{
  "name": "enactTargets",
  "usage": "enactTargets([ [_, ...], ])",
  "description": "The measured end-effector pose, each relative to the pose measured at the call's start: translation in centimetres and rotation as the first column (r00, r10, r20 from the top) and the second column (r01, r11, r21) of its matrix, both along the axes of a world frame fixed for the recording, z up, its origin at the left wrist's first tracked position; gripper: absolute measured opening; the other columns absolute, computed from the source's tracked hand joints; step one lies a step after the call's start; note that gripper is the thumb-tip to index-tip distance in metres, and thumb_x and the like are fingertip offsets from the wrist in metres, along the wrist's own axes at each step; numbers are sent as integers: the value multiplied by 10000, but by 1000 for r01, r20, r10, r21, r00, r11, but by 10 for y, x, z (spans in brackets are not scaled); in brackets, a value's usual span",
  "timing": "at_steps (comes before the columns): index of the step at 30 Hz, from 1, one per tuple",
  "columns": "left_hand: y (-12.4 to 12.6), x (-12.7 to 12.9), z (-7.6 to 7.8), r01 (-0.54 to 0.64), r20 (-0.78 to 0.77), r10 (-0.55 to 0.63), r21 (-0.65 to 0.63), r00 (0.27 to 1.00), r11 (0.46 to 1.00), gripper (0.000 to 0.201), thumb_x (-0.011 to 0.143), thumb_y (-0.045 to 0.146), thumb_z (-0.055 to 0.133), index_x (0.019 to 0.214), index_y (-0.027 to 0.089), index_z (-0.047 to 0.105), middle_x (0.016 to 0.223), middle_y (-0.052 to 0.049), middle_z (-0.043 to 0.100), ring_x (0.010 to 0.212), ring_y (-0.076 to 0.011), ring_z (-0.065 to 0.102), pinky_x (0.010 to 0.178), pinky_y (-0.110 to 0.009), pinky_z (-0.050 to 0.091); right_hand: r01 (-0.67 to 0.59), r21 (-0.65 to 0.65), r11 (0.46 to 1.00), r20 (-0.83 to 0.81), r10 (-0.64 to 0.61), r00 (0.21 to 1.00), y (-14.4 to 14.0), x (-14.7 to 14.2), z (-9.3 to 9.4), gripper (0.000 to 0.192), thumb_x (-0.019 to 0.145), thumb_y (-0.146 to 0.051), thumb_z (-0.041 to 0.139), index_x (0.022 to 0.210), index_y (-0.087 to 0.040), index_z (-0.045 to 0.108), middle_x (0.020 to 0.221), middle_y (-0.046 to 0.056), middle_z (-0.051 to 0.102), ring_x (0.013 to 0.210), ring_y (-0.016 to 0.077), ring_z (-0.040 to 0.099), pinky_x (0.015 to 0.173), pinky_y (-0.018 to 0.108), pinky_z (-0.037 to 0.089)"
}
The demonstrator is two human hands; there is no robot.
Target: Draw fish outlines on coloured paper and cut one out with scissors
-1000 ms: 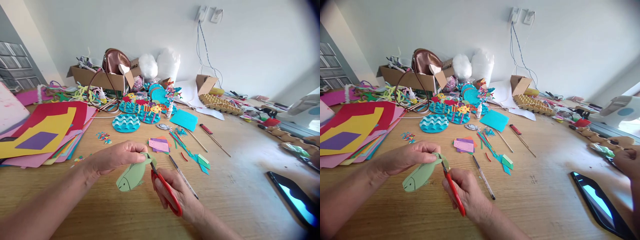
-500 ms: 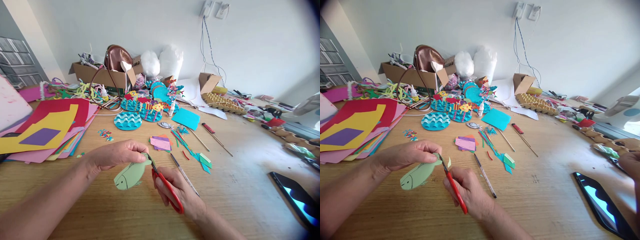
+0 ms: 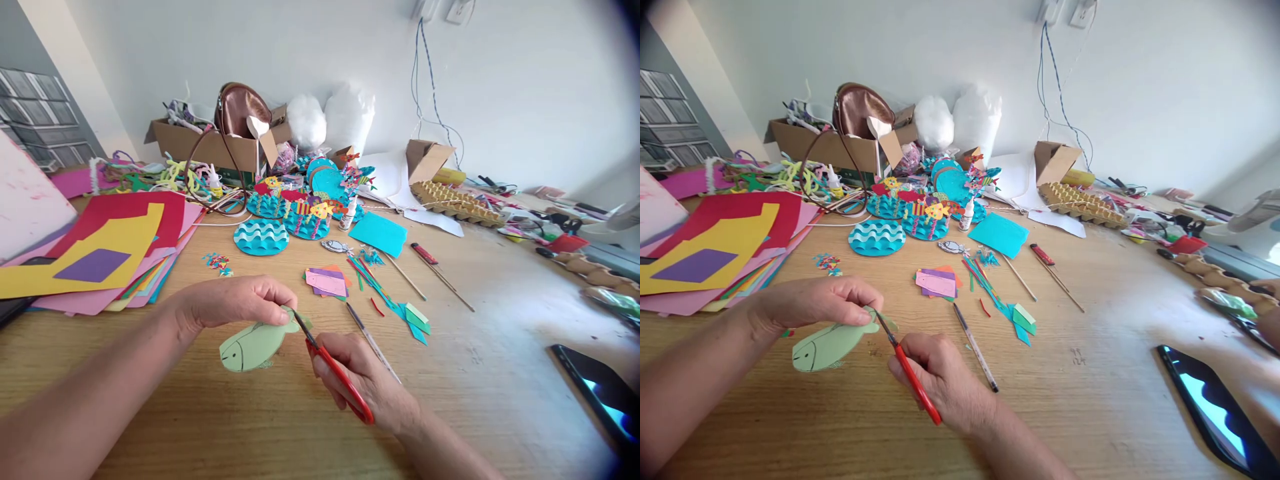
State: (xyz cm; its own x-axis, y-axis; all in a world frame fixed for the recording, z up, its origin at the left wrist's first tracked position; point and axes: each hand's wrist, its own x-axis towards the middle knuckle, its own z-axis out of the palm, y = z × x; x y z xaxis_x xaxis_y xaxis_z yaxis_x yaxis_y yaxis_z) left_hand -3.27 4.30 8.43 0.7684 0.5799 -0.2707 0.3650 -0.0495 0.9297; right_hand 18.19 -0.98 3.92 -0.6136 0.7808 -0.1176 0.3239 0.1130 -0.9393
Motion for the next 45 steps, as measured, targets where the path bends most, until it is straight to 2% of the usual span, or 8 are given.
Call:
enactTargets([
  [6,1,-3,0,48,-27,-48,13,998,999,204,765,294,492,602,184,436,566,55,318,511,-97,270,458,-234,205,-44,120,992,80,34,996,2,1,0,405,900,-416,449,570,-208,344,449,-69,343,425,68,292,405,200,221],
  [11,5,-6,-4,96,-48,-95,17,994,995,179,748,281,494,608,186,434,562,56,333,519,-97,294,473,-231,227,-68,140,988,126,50,991,2,2,0,387,903,-364,454,571,-205,334,467,-69,347,443,69,287,425,205,223],
  [17,9,-5,-1,158,-122,-160,-22,980,987,170,749,271,492,611,183,451,575,48,363,533,-97,330,484,-225,256,-91,123,988,121,77,990,2,1,0,392,904,-394,472,582,-203,355,478,-66,375,449,72,302,434,205,241],
  [33,7,-3,-5,153,-116,-163,-96,980,984,154,747,296,521,649,179,494,576,50,404,529,-100,349,480,-220,262,-128,48,991,95,123,988,3,2,-2,385,912,-358,429,569,-206,349,466,-61,406,434,72,329,426,206,237],
  [37,5,-7,-12,153,-140,-165,-90,976,984,124,750,281,509,675,183,513,582,51,395,529,-103,348,489,-222,268,-147,9,989,88,145,985,2,3,-2,395,906,-401,439,573,-206,355,475,-58,415,422,69,345,413,202,247],
  [40,1,-9,-20,168,-188,-174,-45,967,985,139,757,266,496,643,186,495,572,50,387,530,-106,360,496,-222,278,-110,-77,991,49,114,992,2,3,-3,414,893,-470,435,580,-210,357,471,-59,404,405,73,362,391,195,265],
  [42,-4,-8,-21,182,-228,-179,-8,957,983,153,765,270,494,639,184,497,582,44,413,555,-114,397,508,-218,300,-46,-104,994,29,49,998,4,3,-5,421,885,-519,414,600,-212,373,470,-58,403,403,81,374,383,196,274],
  [45,-14,-5,-17,208,-353,-171,72,920,975,119,769,261,504,710,176,564,653,23,518,625,-134,481,546,-220,342,104,-18,994,81,-102,992,11,5,-10,390,880,-508,409,630,-209,400,496,-51,419,436,95,394,413,207,286],
])
